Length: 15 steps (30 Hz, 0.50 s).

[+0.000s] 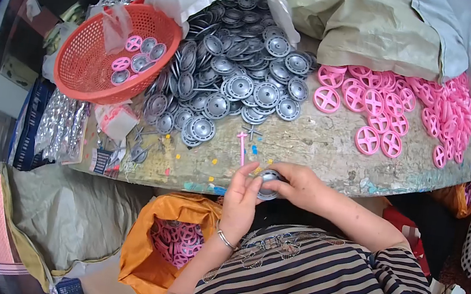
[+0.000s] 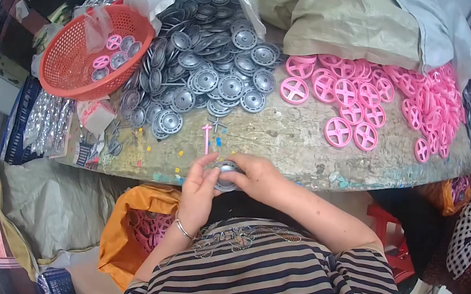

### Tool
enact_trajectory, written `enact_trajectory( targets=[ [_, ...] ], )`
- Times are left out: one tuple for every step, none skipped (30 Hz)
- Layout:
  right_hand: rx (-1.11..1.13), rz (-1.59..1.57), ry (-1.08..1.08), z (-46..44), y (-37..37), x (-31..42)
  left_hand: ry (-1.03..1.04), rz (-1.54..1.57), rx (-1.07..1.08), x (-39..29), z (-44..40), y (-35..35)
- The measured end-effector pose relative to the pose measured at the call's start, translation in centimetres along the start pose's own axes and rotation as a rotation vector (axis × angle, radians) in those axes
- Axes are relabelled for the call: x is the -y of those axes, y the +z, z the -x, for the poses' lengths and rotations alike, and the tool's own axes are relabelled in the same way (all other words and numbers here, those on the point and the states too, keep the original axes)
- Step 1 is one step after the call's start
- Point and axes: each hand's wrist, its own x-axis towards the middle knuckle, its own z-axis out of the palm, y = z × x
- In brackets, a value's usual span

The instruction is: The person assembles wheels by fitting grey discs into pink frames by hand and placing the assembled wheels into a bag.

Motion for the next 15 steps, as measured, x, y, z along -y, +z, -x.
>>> enact_trajectory(
  targets=[
    [0.017, -0.015, 0.044, 0.1, -0.8, 0.1, 0.017, 0.044, 0.018, 0.4, -0.2, 0.4],
    [0.036, -0.031, 0.086, 0.0, -1.5, 0.0, 0.104, -0.021, 0.01, 0.6, -0.3, 0.6],
    [-0.061, -0.018, -0.011, -0.1, -2.0, -0.6, 0.188, -0.085, 0.002, 0.8, -0.4, 0.9],
    [-0.139, 0.019, 0.065, -0.4, -3.1, -0.6, 0.271, -0.148, -0.007, 1.1, -0.4, 1.2],
    [-0.216, 0.056, 0.143, -0.9, -4.7, -0.2, 0.393, -0.138, -0.08, 1.8, -0.7, 1.5],
    [-0.346, -0.032, 0.282, -1.6, -6.5, -0.1, 0.343, -0.157, -0.022, 1.8, -0.8, 1.2],
    [-0.448, 0.042, 0.246, -2.5, -8.5, -3.2, 0.29, -0.173, 0.021, 1.7, -0.6, 0.5],
    [-0.563, 0.146, 0.187, -2.9, -10.2, -3.7, 0.234, -0.187, 0.036, 1.8, -0.1, -0.4],
    [-0.624, 0.083, 0.177, -3.7, -11.5, -6.7, 0.254, -0.276, 0.076, 2.5, 0.0, -0.5],
    [-0.643, 0.307, 0.146, -4.0, -12.6, -8.2, 0.174, -0.332, 0.106, 2.5, 0.1, -0.3],
    [-0.55, 0.455, 0.134, -4.4, -13.9, -11.0, 0.196, -0.349, 0.129, 1.5, 0.7, -0.1],
    [-0.326, 0.506, 0.197, -5.3, -15.5, -11.9, 0.287, -0.431, 0.139, 2.6, 0.4, -0.1],
    [-0.459, 0.35, 0.12, -5.1, -14.3, -11.9, 0.404, -0.496, 0.139, 3.2, 0.3, -0.2],
    [-0.39, 0.31, 0.105, -6.0, -14.8, -12.2, 0.465, -0.462, 0.087, 3.8, 0.2, 0.0],
    [-0.312, 0.299, 0.125, -6.2, -15.5, -12.2, 0.456, -0.456, 0.084, 3.5, 0.5, 0.0]
  ],
)
